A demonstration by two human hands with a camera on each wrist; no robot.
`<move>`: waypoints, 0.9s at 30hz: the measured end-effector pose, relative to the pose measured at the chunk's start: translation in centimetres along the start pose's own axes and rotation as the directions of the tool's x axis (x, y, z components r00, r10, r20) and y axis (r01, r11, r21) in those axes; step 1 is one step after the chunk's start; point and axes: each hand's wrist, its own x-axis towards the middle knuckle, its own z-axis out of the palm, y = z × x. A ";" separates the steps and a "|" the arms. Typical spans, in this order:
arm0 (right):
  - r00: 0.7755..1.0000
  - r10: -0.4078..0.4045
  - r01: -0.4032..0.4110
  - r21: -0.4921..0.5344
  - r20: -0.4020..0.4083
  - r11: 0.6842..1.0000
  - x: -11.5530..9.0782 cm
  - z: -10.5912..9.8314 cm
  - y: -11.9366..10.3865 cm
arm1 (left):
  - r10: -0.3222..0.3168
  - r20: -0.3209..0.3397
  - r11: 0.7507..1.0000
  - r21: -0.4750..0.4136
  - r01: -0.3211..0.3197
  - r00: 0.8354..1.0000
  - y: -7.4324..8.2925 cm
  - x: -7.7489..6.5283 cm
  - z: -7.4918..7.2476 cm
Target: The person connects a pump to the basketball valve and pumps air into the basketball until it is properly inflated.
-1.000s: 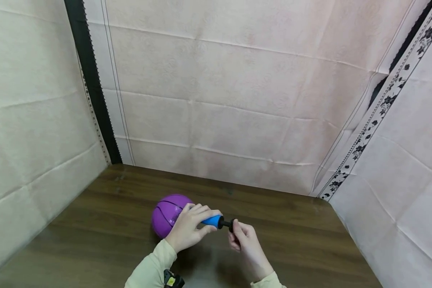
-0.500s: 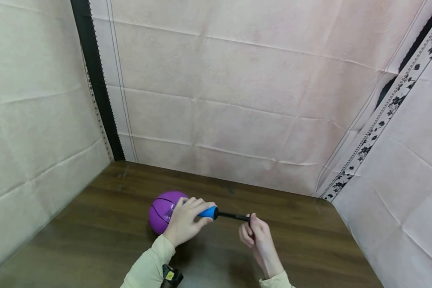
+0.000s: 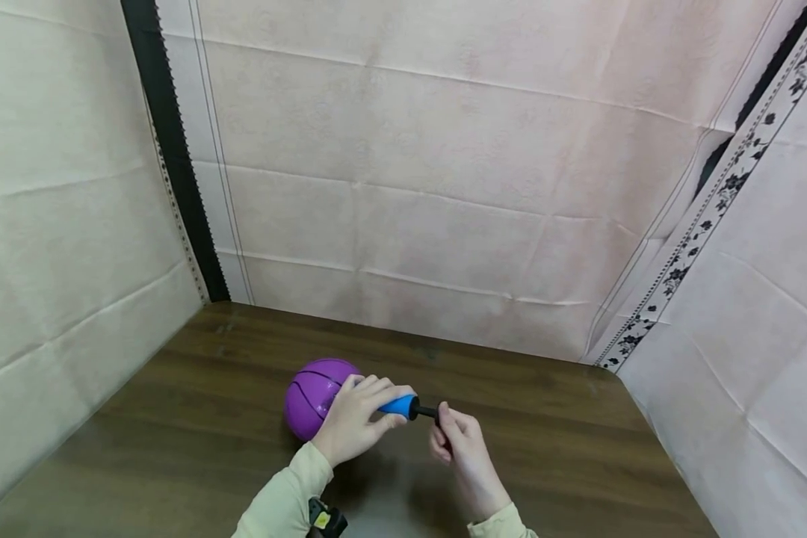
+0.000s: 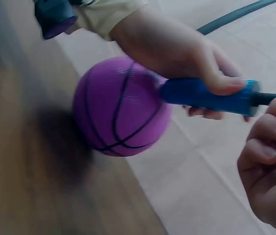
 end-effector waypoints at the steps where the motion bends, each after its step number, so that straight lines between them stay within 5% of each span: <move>1: 0.999 -0.040 0.040 0.021 -0.004 0.999 -0.1 -0.2 -0.4 | -0.004 -0.002 1.000 -0.007 0.004 1.000 -0.2 0.0 -0.1; 6: 0.962 -0.274 0.270 0.128 0.016 0.954 -0.6 -1.3 -1.7 | -0.051 -0.023 0.999 -0.020 0.051 0.998 -1.0 0.0 -0.7; 10: 0.941 -0.335 0.326 0.146 0.041 0.934 -0.4 -1.5 -1.7 | -0.067 -0.019 0.998 -0.007 0.067 0.998 -1.2 -0.1 -0.8; 14: 0.964 -0.262 0.254 0.139 0.040 0.957 0.0 -0.7 -0.8 | -0.055 -0.044 0.998 0.016 0.055 0.998 -1.0 -0.1 -0.5; 21: 1.000 -0.019 0.019 0.088 -0.007 0.996 0.2 0.9 0.6 | 0.012 -0.047 1.000 -0.002 -0.012 0.999 0.4 0.0 0.5; 24: 1.000 -0.013 0.013 0.099 0.007 0.995 0.0 0.8 0.5 | 0.014 -0.030 0.999 -0.045 -0.015 0.999 0.7 0.1 0.6; 27: 0.995 -0.095 0.087 0.175 0.038 0.981 -0.2 0.3 0.0 | 0.013 -0.009 0.997 -0.082 -0.014 1.000 0.6 0.1 0.4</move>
